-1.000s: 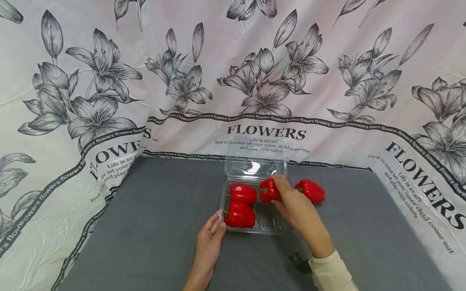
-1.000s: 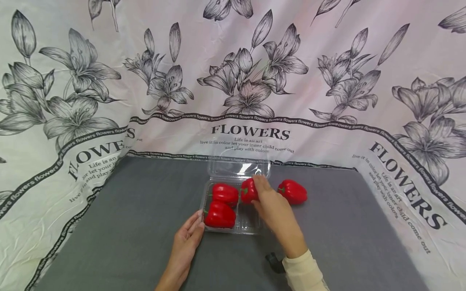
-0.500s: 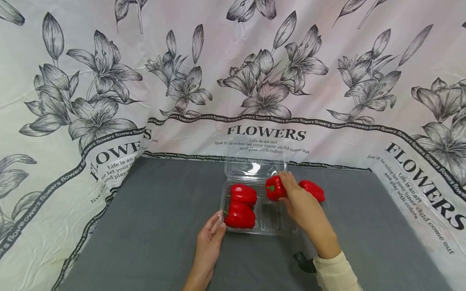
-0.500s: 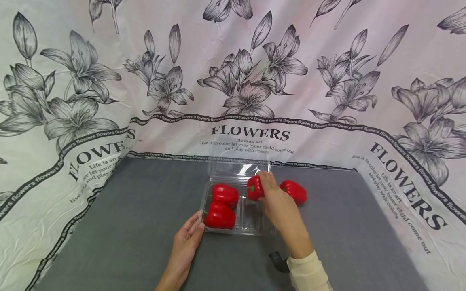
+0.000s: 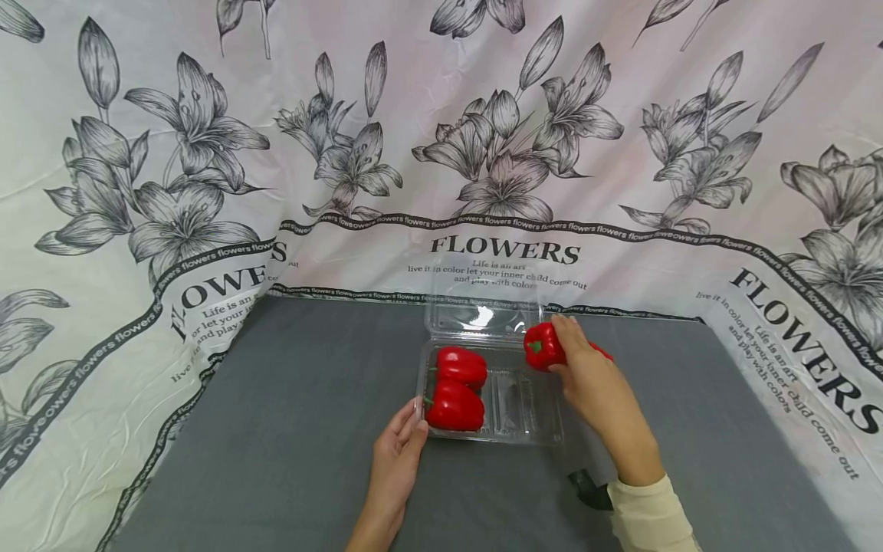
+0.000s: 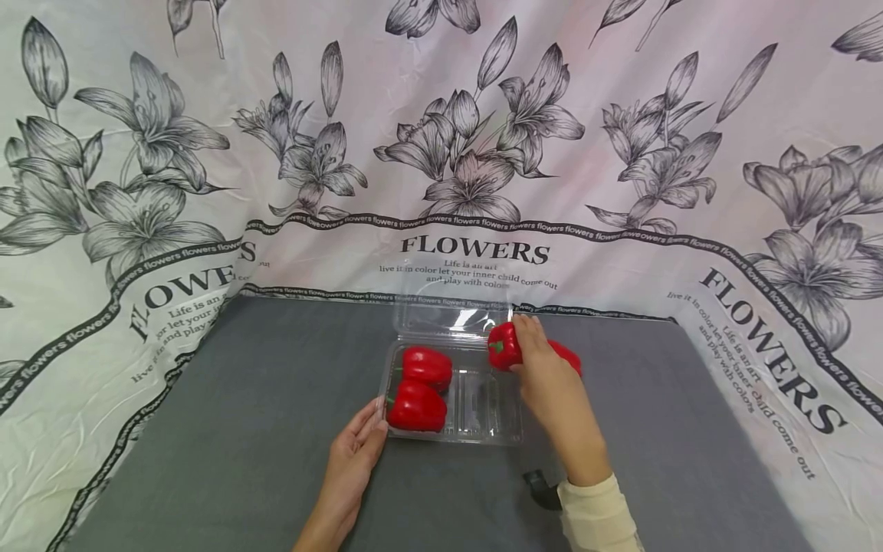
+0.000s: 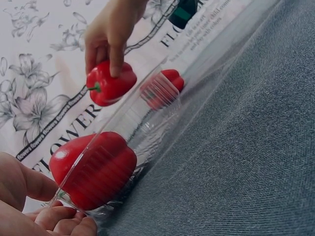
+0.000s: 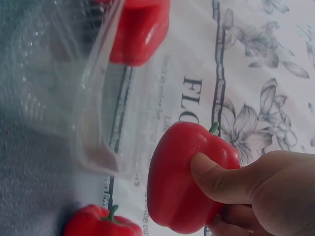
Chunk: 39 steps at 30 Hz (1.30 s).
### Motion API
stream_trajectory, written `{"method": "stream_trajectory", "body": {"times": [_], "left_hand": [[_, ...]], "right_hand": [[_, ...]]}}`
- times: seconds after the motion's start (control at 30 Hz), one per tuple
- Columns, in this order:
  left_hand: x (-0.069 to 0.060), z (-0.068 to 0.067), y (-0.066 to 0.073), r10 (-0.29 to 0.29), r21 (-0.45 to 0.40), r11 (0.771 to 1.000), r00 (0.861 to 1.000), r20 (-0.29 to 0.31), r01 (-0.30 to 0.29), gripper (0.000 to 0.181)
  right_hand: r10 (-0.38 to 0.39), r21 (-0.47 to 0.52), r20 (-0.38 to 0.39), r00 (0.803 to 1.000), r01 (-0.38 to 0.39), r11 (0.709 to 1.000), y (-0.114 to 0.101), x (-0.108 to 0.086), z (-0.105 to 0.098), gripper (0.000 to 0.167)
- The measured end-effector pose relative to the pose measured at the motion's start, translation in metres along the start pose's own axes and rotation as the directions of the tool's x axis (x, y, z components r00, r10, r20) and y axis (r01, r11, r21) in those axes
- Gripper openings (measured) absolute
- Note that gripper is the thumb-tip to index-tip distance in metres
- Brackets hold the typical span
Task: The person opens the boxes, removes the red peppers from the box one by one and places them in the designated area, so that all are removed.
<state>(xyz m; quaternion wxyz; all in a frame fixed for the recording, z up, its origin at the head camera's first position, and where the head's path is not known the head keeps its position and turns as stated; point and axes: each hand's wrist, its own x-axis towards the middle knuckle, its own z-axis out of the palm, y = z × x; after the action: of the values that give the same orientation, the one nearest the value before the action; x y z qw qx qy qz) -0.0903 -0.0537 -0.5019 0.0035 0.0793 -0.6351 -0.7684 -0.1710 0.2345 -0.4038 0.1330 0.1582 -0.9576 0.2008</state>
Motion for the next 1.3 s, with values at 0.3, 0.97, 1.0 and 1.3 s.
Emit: {"method": "stream_trajectory", "body": {"times": [0.3, 0.97, 1.0, 1.3], "left_hand": [[0.0, 0.0, 0.0, -0.003, 0.001, 1.0, 1.0, 0.001, 0.003, 0.053], [0.001, 0.001, 0.0, -0.014, -0.001, 1.0, 1.0, -0.002, 0.014, 0.053], [0.002, 0.001, 0.0, -0.017, -0.001, 1.0, 1.0, -0.003, 0.017, 0.053], [0.002, 0.001, 0.0, -0.031, -0.006, 1.0, 1.0, -0.004, 0.031, 0.053]], "right_hand": [[0.01, 0.015, -0.035, 0.999, -0.009, 1.0, 0.015, -0.001, -0.006, 0.078], [0.074, 0.03, -0.061, 0.995, -0.072, 0.997, 0.039, -0.009, -0.019, 0.084], [0.079, 0.031, -0.06, 0.995, -0.078, 0.997, 0.04, -0.01, -0.02, 0.084], [0.098, 0.018, -0.072, 0.993, -0.097, 0.995, 0.052, -0.013, -0.026, 0.081]]}}
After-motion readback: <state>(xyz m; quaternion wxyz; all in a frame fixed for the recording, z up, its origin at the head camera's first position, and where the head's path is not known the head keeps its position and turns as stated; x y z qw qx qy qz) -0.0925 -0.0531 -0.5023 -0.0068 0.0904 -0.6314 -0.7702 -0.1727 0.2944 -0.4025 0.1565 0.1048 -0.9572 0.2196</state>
